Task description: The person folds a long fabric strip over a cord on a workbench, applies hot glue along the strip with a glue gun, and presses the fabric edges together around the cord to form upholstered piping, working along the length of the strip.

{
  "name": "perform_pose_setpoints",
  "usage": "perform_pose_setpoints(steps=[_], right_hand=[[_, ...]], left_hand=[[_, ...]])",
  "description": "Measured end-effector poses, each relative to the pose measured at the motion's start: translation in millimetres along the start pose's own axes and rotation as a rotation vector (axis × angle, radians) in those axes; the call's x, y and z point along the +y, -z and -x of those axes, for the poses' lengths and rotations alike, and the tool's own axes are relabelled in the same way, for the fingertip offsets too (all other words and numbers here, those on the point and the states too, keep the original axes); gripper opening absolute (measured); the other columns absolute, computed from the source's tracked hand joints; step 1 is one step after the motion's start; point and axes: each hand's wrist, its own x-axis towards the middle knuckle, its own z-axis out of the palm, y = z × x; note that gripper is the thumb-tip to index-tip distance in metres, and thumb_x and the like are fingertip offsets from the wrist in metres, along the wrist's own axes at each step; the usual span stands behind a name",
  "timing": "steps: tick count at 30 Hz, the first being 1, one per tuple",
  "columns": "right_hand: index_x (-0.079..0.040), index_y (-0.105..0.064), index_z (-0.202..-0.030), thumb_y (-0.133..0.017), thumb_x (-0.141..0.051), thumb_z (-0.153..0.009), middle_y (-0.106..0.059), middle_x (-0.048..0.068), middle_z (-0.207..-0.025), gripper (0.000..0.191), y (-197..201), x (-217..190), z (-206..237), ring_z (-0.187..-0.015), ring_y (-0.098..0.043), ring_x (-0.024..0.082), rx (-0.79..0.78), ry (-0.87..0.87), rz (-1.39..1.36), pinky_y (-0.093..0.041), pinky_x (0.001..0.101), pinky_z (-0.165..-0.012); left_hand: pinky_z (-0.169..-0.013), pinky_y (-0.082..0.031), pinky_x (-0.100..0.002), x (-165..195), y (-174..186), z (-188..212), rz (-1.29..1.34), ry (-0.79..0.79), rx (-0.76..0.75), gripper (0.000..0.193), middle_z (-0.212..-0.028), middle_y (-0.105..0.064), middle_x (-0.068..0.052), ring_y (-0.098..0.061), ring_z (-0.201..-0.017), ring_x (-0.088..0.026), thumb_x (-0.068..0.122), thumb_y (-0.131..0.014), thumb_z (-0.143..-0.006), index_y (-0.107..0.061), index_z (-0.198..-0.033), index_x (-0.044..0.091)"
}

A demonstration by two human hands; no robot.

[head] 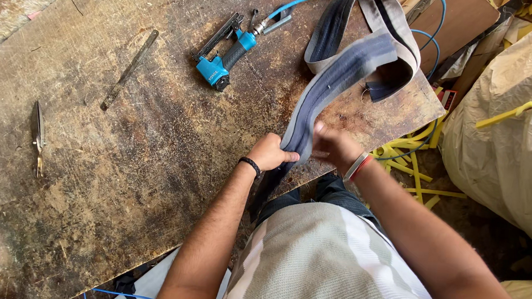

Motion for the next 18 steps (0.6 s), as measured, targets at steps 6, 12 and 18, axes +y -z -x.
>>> perform_pose_setpoints(steps=[6, 12, 18], right_hand=[[-0.001, -0.073, -0.106, -0.077, -0.025, -0.087, -0.078, 0.012, -0.098, 0.031, -25.8, 25.6, -10.2, -0.090, -0.074, 0.026, 0.009, 0.102, -0.096, -0.060, 0.0388, -0.089], [0.002, -0.075, -0.091, -0.079, -0.014, -0.089, -0.078, 0.013, -0.088, 0.016, -32.2, -1.4, -10.1, -0.073, -0.073, 0.022, 0.293, 0.305, -0.047, -0.062, 0.0352, -0.072], [0.001, -0.072, -0.086, -0.082, -0.015, -0.088, -0.075, 0.012, -0.085, 0.019, -32.5, -37.4, -16.7, -0.068, -0.072, 0.021, 0.371, 0.370, -0.084, -0.062, 0.0368, -0.065]], left_hand=[[-0.084, -0.059, -0.038, 18.1, 4.9, -6.8, -0.082, 0.066, 0.030, 0.040, -0.094, -0.080, -0.014, -0.078, -0.088, -0.024, 0.033, -0.088, -0.075, -0.079, -0.102, 0.005], [-0.080, -0.059, -0.036, 25.4, 10.0, -5.8, 0.036, 0.028, 0.018, 0.038, -0.093, -0.080, -0.011, -0.078, -0.086, -0.023, 0.032, -0.085, -0.076, -0.079, -0.103, 0.007], [-0.081, -0.058, -0.038, 22.3, 14.7, -7.6, -0.053, 0.029, 0.036, 0.044, -0.095, -0.079, -0.018, -0.077, -0.087, -0.026, 0.036, -0.085, -0.082, -0.076, -0.105, -0.001]])
